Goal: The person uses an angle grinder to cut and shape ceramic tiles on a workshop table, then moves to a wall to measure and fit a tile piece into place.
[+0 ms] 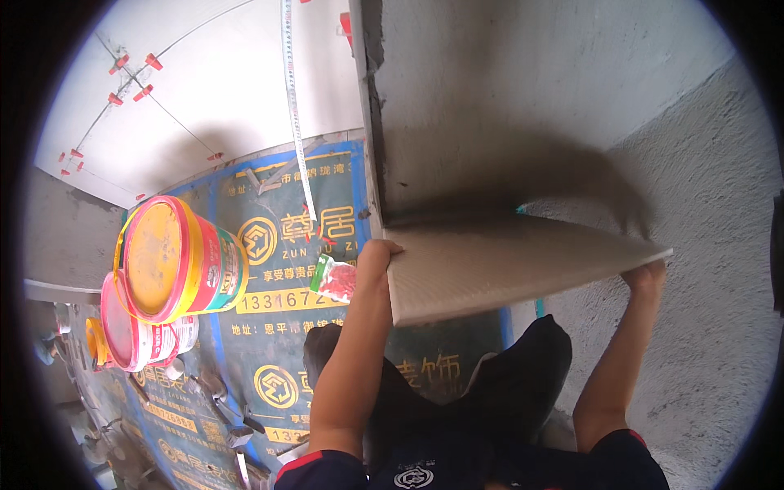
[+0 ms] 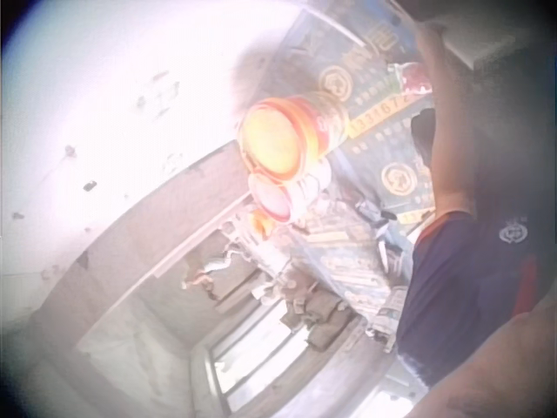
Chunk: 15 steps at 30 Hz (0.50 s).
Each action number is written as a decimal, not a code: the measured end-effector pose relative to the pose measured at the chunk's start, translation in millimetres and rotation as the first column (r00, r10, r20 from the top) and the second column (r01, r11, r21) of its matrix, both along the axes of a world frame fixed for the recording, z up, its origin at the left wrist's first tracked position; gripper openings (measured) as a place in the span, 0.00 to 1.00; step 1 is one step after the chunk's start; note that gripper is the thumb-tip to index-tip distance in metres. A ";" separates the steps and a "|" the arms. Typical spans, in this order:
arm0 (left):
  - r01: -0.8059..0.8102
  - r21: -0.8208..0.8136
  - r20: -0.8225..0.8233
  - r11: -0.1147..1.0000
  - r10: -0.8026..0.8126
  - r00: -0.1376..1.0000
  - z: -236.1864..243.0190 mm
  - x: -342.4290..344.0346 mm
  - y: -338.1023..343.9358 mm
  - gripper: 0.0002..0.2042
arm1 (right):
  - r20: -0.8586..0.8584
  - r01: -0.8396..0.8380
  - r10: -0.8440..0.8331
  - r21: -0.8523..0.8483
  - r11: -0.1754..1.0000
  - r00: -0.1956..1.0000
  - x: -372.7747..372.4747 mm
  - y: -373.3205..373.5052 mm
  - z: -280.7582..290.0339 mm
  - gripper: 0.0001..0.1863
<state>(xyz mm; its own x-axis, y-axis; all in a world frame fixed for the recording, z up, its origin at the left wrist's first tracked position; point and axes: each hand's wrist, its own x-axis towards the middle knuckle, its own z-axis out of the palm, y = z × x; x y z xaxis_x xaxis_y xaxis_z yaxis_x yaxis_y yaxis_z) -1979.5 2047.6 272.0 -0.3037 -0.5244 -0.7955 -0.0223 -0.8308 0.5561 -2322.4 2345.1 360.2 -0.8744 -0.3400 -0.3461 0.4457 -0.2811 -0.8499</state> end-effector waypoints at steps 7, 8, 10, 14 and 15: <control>0.548 -0.559 0.483 0.622 -0.293 0.825 -32.7 -9.8 -38.0 0.06 | 0.013 0.037 -0.036 -0.123 0.992 0.999 46.4 -95.7 24.5 0.42; 0.563 -0.706 0.494 0.429 -0.272 0.826 -53.1 -3.6 -47.1 0.13 | 0.016 0.071 -0.070 -0.057 0.996 0.997 50.0 -104.1 19.1 0.46; 0.226 -0.691 0.040 0.687 -0.275 0.961 -40.6 -11.9 -47.5 0.13 | -0.036 0.094 -0.094 0.018 0.995 0.995 48.9 -112.1 13.1 0.52; -0.324 -0.271 -0.465 0.907 0.171 0.869 30.1 -11.8 -25.2 0.35 | -0.160 0.169 -0.140 0.181 0.969 0.977 26.0 -130.4 9.6 0.50; -0.351 -0.257 -0.472 0.901 0.200 0.859 41.0 -12.8 -20.0 0.38 | -0.167 0.174 -0.143 0.188 0.967 0.975 17.7 -132.6 1.5 0.50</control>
